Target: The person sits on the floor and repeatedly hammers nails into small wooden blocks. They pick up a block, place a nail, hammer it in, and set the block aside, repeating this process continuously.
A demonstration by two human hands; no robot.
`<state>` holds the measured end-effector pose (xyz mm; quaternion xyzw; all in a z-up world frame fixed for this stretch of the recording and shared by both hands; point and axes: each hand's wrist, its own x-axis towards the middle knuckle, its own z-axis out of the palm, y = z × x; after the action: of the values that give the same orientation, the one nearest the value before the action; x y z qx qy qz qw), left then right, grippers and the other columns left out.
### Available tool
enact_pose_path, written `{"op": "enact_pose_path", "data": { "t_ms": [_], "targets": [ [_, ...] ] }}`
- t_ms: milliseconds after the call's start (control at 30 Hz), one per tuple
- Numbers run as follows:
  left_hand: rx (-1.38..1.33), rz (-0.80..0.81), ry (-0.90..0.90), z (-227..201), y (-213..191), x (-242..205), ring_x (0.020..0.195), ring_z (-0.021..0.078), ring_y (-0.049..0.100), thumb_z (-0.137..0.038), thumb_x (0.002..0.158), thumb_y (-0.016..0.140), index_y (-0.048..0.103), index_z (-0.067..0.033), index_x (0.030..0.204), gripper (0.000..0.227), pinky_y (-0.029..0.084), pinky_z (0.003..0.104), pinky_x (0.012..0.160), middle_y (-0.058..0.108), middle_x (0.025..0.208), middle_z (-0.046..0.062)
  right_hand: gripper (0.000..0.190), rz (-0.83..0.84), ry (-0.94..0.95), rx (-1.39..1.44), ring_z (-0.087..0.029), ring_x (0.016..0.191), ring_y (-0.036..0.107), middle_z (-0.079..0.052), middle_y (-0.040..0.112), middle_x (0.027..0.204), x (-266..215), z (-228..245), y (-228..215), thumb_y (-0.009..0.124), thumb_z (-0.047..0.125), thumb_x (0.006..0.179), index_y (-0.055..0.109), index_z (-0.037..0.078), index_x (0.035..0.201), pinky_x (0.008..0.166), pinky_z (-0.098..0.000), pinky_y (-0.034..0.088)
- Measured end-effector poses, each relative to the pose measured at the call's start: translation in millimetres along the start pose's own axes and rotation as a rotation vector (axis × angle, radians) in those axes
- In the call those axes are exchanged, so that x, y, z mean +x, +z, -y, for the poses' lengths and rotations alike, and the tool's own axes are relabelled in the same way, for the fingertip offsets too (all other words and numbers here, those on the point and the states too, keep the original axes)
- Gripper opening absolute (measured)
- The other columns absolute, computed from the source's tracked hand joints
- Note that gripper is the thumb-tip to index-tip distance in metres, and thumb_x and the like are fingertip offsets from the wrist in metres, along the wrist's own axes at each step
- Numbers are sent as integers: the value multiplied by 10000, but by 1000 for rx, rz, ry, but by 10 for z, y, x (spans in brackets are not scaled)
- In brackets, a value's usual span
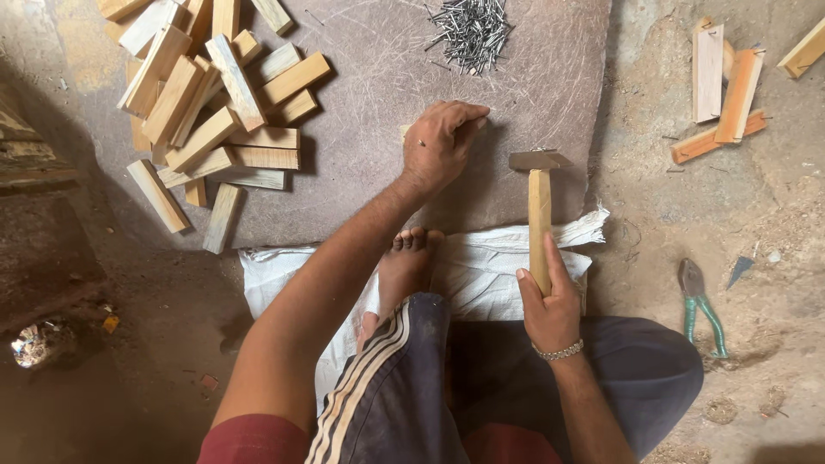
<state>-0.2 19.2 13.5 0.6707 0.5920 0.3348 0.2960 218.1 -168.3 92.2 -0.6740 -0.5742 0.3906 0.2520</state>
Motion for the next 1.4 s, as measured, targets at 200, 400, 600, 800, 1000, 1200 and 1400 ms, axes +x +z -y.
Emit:
{"op": "enact_pose_path", "data": {
  "t_ms": [200,400,600,800,1000,1200,1400],
  "targets": [
    [20,-23,32,9,40,-17,927,128,728,-219,997,683,748,-153,1023,96,608,292,806,773,1010,-13,671,29,13,40,-282,1215,668,-281,600,1429,-14,-51,-5,659,147,973,389,-61,1551,955,-346,564],
    [62,-122,181,33,64,-55,927,121,719,-185,984,727,733,-142,1033,66,606,295,809,762,1018,-18,666,26,8,32,-272,1168,689,-285,614,1407,-4,-34,-1,660,125,970,387,-78,1543,918,-340,576],
    [47,-150,184,-27,8,-42,903,148,702,-175,957,771,741,-163,1050,98,590,296,780,762,1013,-22,587,-47,-234,-144,-348,1164,706,-312,658,1324,90,254,-54,681,105,979,476,-79,1498,939,-390,582],
    [-50,-108,69,12,26,-130,953,151,708,-176,901,792,509,-216,1472,639,586,323,854,768,1004,-81,517,-180,-484,-217,-341,1083,726,-261,692,1211,149,572,-133,682,80,1038,471,-64,1487,893,-391,611],
    [-27,-79,96,74,115,-148,984,117,716,-159,957,772,324,-251,1577,770,591,295,908,746,1027,-82,577,-46,-298,-367,-349,948,740,-229,732,1065,384,676,8,729,42,954,519,-25,1487,764,-412,602],
    [-127,-56,123,72,49,-157,1004,161,702,-123,903,811,227,-220,1609,922,586,336,933,712,1087,-30,560,-290,-614,-280,-316,991,718,-214,699,1167,273,577,-248,694,37,1095,410,6,1578,832,-376,588],
    [-58,71,53,56,-55,-108,1012,207,657,-43,890,757,225,-212,1610,911,600,365,905,571,1214,69,387,-197,-467,-438,-342,739,690,-182,682,881,315,435,0,720,53,949,588,47,1313,663,-435,560]
  ]
}}
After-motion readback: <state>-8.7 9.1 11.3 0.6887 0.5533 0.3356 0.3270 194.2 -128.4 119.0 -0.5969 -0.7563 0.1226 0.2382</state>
